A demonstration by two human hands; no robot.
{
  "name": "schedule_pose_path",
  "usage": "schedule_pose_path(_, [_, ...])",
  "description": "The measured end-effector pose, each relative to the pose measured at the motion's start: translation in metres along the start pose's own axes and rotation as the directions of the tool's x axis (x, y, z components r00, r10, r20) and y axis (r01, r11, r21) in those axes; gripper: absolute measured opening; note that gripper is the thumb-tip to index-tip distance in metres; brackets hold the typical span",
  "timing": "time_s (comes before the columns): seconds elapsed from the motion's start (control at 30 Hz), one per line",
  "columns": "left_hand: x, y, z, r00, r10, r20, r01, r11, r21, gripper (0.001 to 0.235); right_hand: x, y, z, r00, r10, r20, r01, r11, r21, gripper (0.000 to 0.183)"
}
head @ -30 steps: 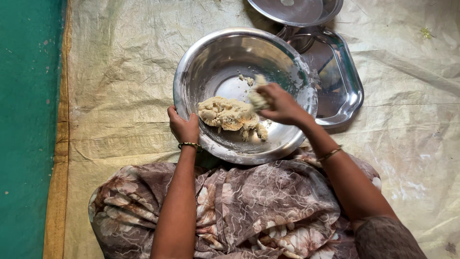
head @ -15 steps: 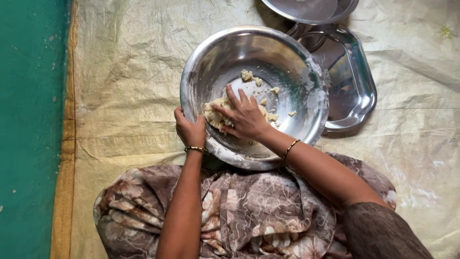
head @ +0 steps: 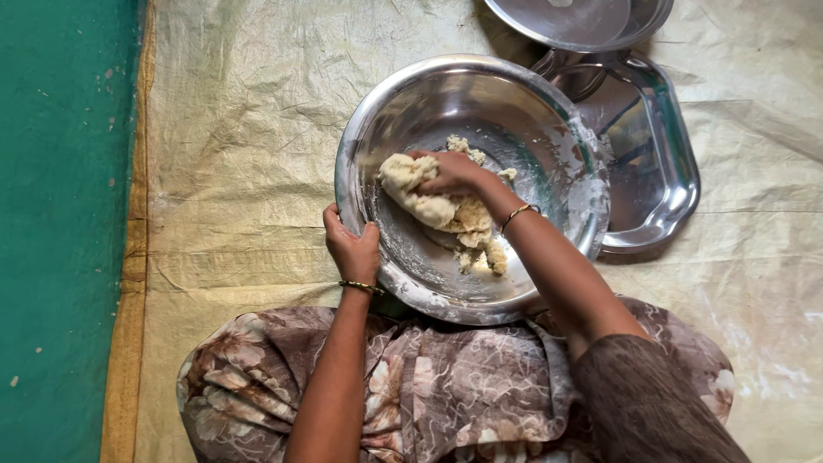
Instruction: The person sits on a floor covering and kneads a crumbly dough-like mixture in a large metal bowl using both hands. The mixture is gradually combined into a cohesive mass.
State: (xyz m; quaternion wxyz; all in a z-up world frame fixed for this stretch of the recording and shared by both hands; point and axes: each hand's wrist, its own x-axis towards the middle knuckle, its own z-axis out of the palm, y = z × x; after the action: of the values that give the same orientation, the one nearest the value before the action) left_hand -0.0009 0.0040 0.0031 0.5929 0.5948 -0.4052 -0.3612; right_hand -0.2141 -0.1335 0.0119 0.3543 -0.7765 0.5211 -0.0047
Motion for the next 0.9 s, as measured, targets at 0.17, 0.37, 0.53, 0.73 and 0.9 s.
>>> schedule_pose_path(0.17, [-0.003, -0.001, -0.001, 0.998, -0.07, 0.004, 0.07, 0.997, 0.02, 0.047, -0.021, -0.015, 0.032, 0.972, -0.037, -0.233, -0.014, 0.977, -0.212, 0.078])
schedule_pose_path(0.37, [-0.005, 0.007, -0.003, 0.965, -0.259, -0.041, 0.262, 0.963, 0.062, 0.046, -0.067, -0.067, 0.058, 0.946, -0.068, -0.316, -0.086, 0.889, -0.449, 0.068])
schedule_pose_path(0.53, [-0.001, -0.002, -0.006, 0.999, -0.01, -0.051, 0.015, 0.996, 0.086, 0.048, -0.059, -0.037, 0.028, 0.924, 0.005, -0.382, -0.024, 0.999, -0.047, 0.075])
schedule_pose_path(0.73, [0.006, -0.001, -0.011, 0.996, -0.085, -0.007, 0.085, 0.986, 0.142, 0.05, -0.069, 0.025, -0.043, 0.806, 0.084, -0.586, -0.104, 0.995, 0.0, 0.071])
schedule_pose_path(0.9, [0.012, 0.005, -0.008, 0.942, -0.333, 0.042, 0.32, 0.929, 0.184, 0.053, -0.046, 0.033, -0.061, 0.773, 0.312, -0.552, -0.434, 0.895, -0.104, 0.068])
